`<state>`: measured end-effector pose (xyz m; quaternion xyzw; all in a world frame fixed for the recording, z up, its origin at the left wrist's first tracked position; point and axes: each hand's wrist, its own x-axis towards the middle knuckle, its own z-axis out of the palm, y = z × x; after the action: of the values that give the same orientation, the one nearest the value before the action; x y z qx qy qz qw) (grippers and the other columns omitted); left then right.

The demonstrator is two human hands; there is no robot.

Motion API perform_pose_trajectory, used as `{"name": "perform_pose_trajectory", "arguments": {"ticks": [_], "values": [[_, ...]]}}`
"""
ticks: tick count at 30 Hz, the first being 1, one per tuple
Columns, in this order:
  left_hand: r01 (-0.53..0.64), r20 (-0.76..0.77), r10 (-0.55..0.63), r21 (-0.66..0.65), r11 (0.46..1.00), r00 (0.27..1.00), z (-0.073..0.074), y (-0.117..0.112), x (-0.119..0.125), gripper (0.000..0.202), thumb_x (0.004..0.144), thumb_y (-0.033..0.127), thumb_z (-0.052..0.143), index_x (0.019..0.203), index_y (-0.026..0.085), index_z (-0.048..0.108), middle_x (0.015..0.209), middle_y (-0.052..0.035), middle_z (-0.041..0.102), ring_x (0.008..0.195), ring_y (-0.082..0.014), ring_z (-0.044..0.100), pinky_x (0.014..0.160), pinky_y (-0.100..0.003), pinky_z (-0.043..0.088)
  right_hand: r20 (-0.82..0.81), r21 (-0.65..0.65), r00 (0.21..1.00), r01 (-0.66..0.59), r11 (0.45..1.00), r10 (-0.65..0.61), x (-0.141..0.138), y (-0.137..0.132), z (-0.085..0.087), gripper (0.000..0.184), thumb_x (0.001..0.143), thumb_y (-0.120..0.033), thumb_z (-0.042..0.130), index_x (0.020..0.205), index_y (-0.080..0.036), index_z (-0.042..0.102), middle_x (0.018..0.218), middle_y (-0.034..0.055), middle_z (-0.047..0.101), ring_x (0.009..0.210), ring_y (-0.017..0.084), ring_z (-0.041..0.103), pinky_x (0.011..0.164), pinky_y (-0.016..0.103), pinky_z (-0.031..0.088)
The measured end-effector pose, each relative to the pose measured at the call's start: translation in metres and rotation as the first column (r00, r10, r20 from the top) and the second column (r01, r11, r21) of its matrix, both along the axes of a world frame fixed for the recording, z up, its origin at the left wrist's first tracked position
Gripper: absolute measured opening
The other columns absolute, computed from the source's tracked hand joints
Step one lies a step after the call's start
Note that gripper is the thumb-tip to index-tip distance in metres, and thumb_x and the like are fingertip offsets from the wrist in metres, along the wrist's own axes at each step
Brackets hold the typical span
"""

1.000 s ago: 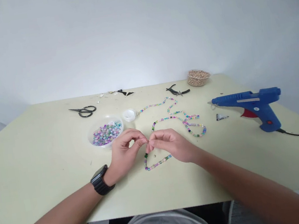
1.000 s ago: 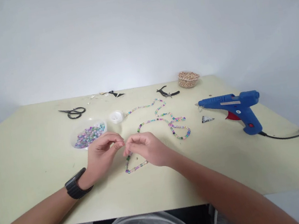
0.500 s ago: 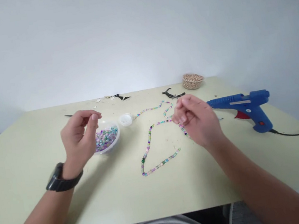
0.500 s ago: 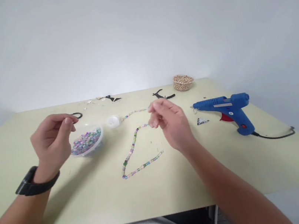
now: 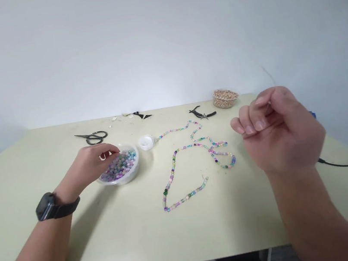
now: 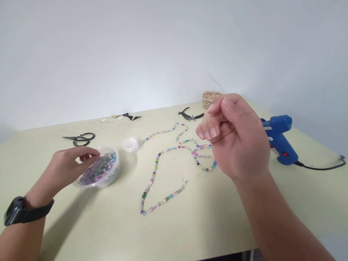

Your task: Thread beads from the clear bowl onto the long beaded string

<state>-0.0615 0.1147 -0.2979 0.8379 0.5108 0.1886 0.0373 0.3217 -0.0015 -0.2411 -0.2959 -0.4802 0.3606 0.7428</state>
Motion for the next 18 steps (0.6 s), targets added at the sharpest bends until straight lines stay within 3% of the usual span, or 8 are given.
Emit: {"name": "perform_pose_trajectory", "arguments": {"ticks": [7,11,18], "values": [[0.056,-0.039,-0.058,-0.064,0.996,0.998,-0.006,0.003,-0.001,0.029,0.089,0.036,0.052,0.098,0.023,0.077,0.099,-0.0041,0.079,0.086,-0.0218,0.071,0.079,-0.028,0.05,0.083,0.054,0.996,-0.046,0.997,0.042,-0.01,-0.006,0.016,0.03,0.102,-0.021,0.048,0.08,-0.022,0.069,0.055,-0.001,0.045,0.052,0.013,0.043,0.055,0.03,0.042],[0.074,-0.061,-0.079,-0.072,0.995,0.995,-0.01,0.006,0.0,0.034,0.091,0.034,0.047,0.099,0.022,0.078,0.102,-0.0065,0.079,0.09,-0.0241,0.072,0.082,-0.031,0.051,0.103,0.102,0.993,-0.067,0.993,0.056,-0.016,-0.007,0.02,0.028,0.102,-0.023,0.051,0.081,-0.022,0.07,0.055,-0.0008,0.044,0.052,0.015,0.042,0.054,0.031,0.039],[0.078,-0.026,-0.081,-0.092,0.993,0.996,-0.012,0.006,0.004,0.033,0.088,0.024,0.048,0.101,0.022,0.078,0.104,-0.008,0.078,0.092,-0.0249,0.071,0.083,-0.033,0.05,0.139,0.044,0.989,0.049,0.998,-0.055,-0.02,-0.016,0.031,0.034,0.106,-0.03,0.045,0.08,-0.029,0.067,0.058,0.0009,0.034,0.053,0.018,0.033,0.058,0.038,0.036]]}}
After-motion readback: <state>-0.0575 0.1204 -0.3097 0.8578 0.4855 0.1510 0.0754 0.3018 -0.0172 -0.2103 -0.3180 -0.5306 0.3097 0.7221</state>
